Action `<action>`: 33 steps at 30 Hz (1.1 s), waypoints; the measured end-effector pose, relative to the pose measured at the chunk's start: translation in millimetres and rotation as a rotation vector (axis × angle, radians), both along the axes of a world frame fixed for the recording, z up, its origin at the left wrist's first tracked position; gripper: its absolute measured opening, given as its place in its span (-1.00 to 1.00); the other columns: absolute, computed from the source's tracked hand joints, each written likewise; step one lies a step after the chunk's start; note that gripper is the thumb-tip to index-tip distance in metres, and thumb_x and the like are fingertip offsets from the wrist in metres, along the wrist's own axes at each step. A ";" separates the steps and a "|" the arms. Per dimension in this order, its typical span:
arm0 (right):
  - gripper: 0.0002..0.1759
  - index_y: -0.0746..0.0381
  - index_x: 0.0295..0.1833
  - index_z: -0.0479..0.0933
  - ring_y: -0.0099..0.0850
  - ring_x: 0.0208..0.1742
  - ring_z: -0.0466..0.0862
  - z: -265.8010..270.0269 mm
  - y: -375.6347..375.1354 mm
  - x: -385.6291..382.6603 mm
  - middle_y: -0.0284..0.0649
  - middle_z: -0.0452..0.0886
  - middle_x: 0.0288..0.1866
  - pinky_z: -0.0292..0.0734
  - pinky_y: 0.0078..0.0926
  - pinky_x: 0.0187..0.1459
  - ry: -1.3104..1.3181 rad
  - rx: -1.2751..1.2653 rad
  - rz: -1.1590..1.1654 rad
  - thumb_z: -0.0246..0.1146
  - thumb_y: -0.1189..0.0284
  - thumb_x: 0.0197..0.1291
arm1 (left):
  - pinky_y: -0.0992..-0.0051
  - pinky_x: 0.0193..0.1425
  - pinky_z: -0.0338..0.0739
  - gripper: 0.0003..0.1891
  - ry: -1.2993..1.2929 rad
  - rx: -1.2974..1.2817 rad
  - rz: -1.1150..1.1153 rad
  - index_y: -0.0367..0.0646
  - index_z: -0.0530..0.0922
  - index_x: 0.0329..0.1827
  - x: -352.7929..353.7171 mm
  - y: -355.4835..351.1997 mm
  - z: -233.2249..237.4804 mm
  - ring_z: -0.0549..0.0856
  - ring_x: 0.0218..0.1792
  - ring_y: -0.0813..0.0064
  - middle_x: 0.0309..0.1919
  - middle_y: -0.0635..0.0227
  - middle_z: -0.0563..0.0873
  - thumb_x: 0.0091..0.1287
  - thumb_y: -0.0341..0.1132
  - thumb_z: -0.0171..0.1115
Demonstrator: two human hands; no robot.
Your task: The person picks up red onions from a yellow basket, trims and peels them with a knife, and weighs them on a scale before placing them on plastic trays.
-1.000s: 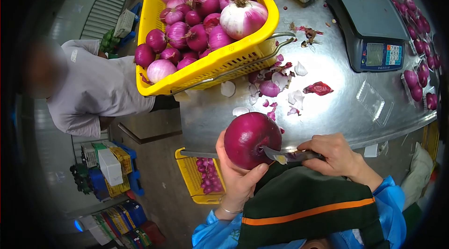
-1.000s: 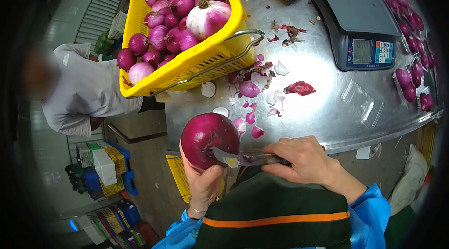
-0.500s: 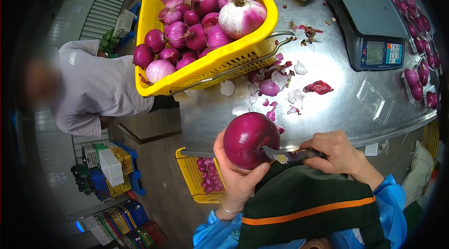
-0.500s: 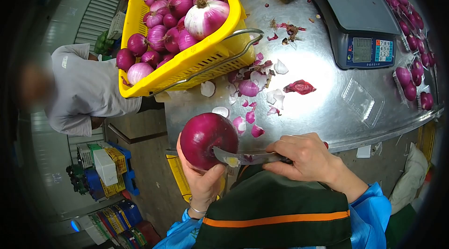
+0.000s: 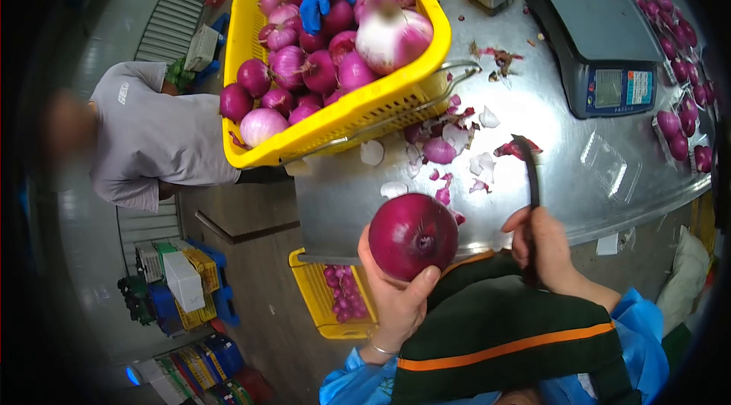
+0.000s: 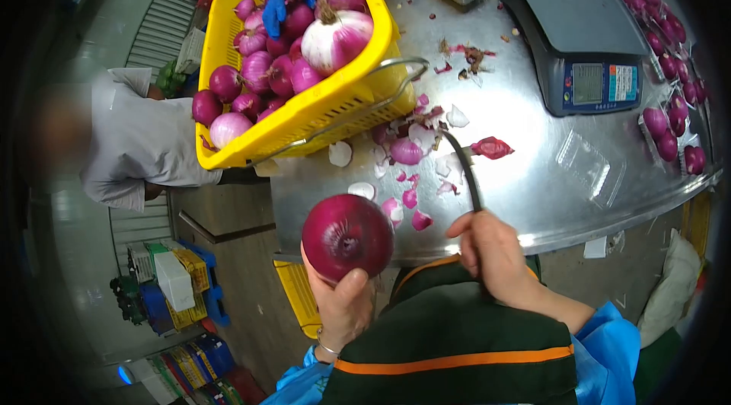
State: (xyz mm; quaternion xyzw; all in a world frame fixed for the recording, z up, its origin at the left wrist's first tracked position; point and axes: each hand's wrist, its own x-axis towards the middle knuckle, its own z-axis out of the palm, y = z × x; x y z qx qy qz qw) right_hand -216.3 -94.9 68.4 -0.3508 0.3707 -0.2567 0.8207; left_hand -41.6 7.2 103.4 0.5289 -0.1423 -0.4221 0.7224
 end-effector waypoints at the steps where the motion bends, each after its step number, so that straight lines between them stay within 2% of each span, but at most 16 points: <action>1: -0.66 0.39 -0.11 0.48 -0.65 -0.57 0.34 4.9 -3.9 -2.1 -0.40 0.42 -0.58 0.25 -0.63 -0.52 0.087 -0.182 -0.004 -0.05 0.32 0.40 | 0.25 0.35 0.33 -0.05 -0.014 -0.010 -0.012 -0.08 0.00 0.38 1.7 0.9 -1.2 0.40 0.26 0.31 0.21 0.20 0.32 -0.02 -0.52 0.46; 2: -0.66 0.39 -0.11 0.48 -0.65 -0.57 0.34 10.0 -5.4 -1.5 -0.40 0.42 -0.58 0.25 -0.63 -0.52 0.084 -0.202 0.004 -0.05 0.32 0.40 | 0.25 0.35 0.33 -0.05 -0.016 -0.029 -0.004 -0.08 0.00 0.38 2.6 0.0 -1.2 0.40 0.26 0.31 0.21 0.20 0.32 -0.02 -0.52 0.46; 4: -0.73 0.36 -0.09 0.49 -0.63 -0.55 0.37 17.1 -4.8 0.7 -0.38 0.41 -0.58 0.30 -0.62 -0.48 0.113 -0.280 0.229 -0.01 0.37 0.35 | 0.25 0.35 0.33 -0.05 -0.067 -0.019 -0.029 -0.07 -0.01 0.37 2.6 -0.7 -1.6 0.40 0.26 0.30 0.20 0.20 0.32 -0.03 -0.52 0.46; 5: -0.79 0.33 -0.09 0.50 -0.52 -0.51 0.51 19.2 -8.1 4.9 -0.28 0.49 -0.54 0.39 -0.55 -0.44 0.101 -0.428 0.306 0.10 0.44 0.24 | 0.28 0.34 0.35 -0.05 -0.111 -0.002 -0.033 -0.07 -0.01 0.36 2.2 -1.3 0.1 0.40 0.25 0.31 0.20 0.20 0.32 -0.04 -0.51 0.47; 6: -0.79 0.33 -0.09 0.50 -0.52 -0.51 0.51 18.1 -8.9 5.3 -0.28 0.49 -0.54 0.39 -0.55 -0.44 0.099 -0.415 0.306 0.10 0.44 0.24 | 0.28 0.34 0.35 -0.05 -0.111 0.010 -0.034 -0.07 -0.01 0.36 1.8 0.9 0.6 0.40 0.25 0.31 0.20 0.20 0.32 -0.04 -0.51 0.47; 8: -0.78 0.30 -0.11 0.52 -0.34 -0.43 0.62 13.8 -12.0 7.6 -0.17 0.57 -0.48 0.47 -0.46 -0.40 0.089 -0.886 0.401 0.21 0.47 0.13 | 0.30 0.34 0.34 -0.05 -0.171 -0.018 -0.034 -0.09 -0.01 0.36 3.4 1.7 0.9 0.41 0.24 0.32 0.20 0.19 0.32 -0.04 -0.50 0.47; 9: -0.77 0.28 -0.16 0.55 -0.23 -0.41 0.64 11.9 -12.5 7.2 -0.14 0.61 -0.43 0.50 -0.41 -0.43 0.118 -0.948 0.392 0.29 0.42 0.06 | 0.30 0.34 0.34 -0.05 -0.176 -0.014 -0.036 -0.09 -0.01 0.36 3.6 1.9 1.6 0.41 0.24 0.32 0.20 0.19 0.32 -0.04 -0.50 0.47; 10: -0.77 0.28 -0.16 0.55 -0.23 -0.41 0.64 9.1 -13.1 5.7 -0.14 0.61 -0.43 0.50 -0.41 -0.43 0.116 -0.944 0.390 0.29 0.42 0.06 | 0.30 0.34 0.33 -0.05 -0.146 -0.030 -0.022 -0.10 -0.01 0.36 3.3 2.2 2.1 0.41 0.23 0.32 0.19 0.19 0.33 -0.04 -0.49 0.48; 12: -0.77 0.25 -0.23 0.57 -0.28 -0.48 0.62 3.9 -13.6 1.9 -0.20 0.60 -0.46 0.50 -0.41 -0.48 0.205 -1.099 0.396 0.33 0.34 0.05 | 0.31 0.34 0.33 -0.04 -0.118 -0.041 -0.017 -0.11 -0.01 0.36 1.6 3.7 2.6 0.42 0.23 0.32 0.19 0.19 0.33 -0.04 -0.48 0.48; 22: -0.75 0.21 -0.29 0.58 -0.27 -0.50 0.61 9.3 -15.6 -2.9 -0.23 0.58 -0.49 0.48 -0.39 -0.50 0.291 -1.196 0.408 0.36 0.27 0.04 | 0.30 0.33 0.32 -0.01 -0.170 -0.029 -0.029 -0.12 0.00 0.38 -2.8 6.4 0.9 0.42 0.22 0.31 0.19 0.19 0.34 -0.07 -0.42 0.51; 24: -0.77 0.22 -0.28 0.57 -0.25 -0.49 0.61 4.9 -12.8 -1.2 -0.22 0.58 -0.48 0.48 -0.38 -0.50 0.295 -1.089 0.303 0.35 0.29 0.05 | 0.29 0.33 0.33 -0.02 -0.177 -0.018 -0.033 -0.13 0.01 0.38 -2.7 7.8 0.9 0.42 0.22 0.31 0.19 0.19 0.34 -0.06 -0.42 0.50; 25: -0.77 0.22 -0.28 0.57 -0.25 -0.49 0.61 4.2 -11.6 -1.4 -0.22 0.58 -0.48 0.48 -0.38 -0.50 0.294 -1.084 0.303 0.35 0.29 0.05 | 0.29 0.33 0.33 -0.03 -0.092 -0.014 -0.033 -0.13 0.02 0.39 -2.4 8.8 1.0 0.42 0.22 0.32 0.19 0.20 0.34 -0.06 -0.42 0.50; 27: -0.77 0.24 -0.27 0.57 -0.21 -0.49 0.60 2.9 -11.5 -2.8 -0.21 0.57 -0.48 0.47 -0.38 -0.49 0.262 -0.815 0.243 0.35 0.31 0.04 | 0.29 0.33 0.33 -0.04 -0.008 -0.008 -0.028 -0.13 0.04 0.39 -2.0 8.9 -0.2 0.42 0.22 0.32 0.19 0.20 0.35 -0.05 -0.42 0.49; 28: -0.77 0.24 -0.27 0.57 -0.21 -0.49 0.60 2.8 -11.0 -3.8 -0.21 0.57 -0.48 0.47 -0.38 -0.49 0.258 -0.808 0.250 0.35 0.31 0.04 | 0.29 0.33 0.33 -0.05 0.025 -0.012 -0.012 -0.12 0.05 0.39 -2.8 9.6 -1.4 0.42 0.22 0.32 0.19 0.21 0.35 -0.04 -0.42 0.49; 30: -0.77 0.25 -0.28 0.57 -0.22 -0.49 0.60 5.0 -12.1 -4.5 -0.20 0.57 -0.48 0.47 -0.37 -0.50 0.190 -1.029 0.325 0.35 0.31 0.04 | 0.29 0.34 0.33 -0.06 0.055 -0.014 0.005 -0.12 0.06 0.39 -2.4 9.6 -3.2 0.42 0.21 0.32 0.19 0.22 0.35 -0.04 -0.42 0.48; 33: -0.74 0.26 -0.27 0.58 -0.23 -0.51 0.60 10.0 -14.5 -4.2 -0.20 0.56 -0.50 0.47 -0.37 -0.51 0.215 -1.127 0.417 0.35 0.29 0.04 | 0.30 0.35 0.32 -0.06 0.063 -0.051 0.021 -0.10 0.05 0.40 -1.7 9.6 -6.2 0.42 0.22 0.33 0.19 0.24 0.35 -0.02 -0.43 0.48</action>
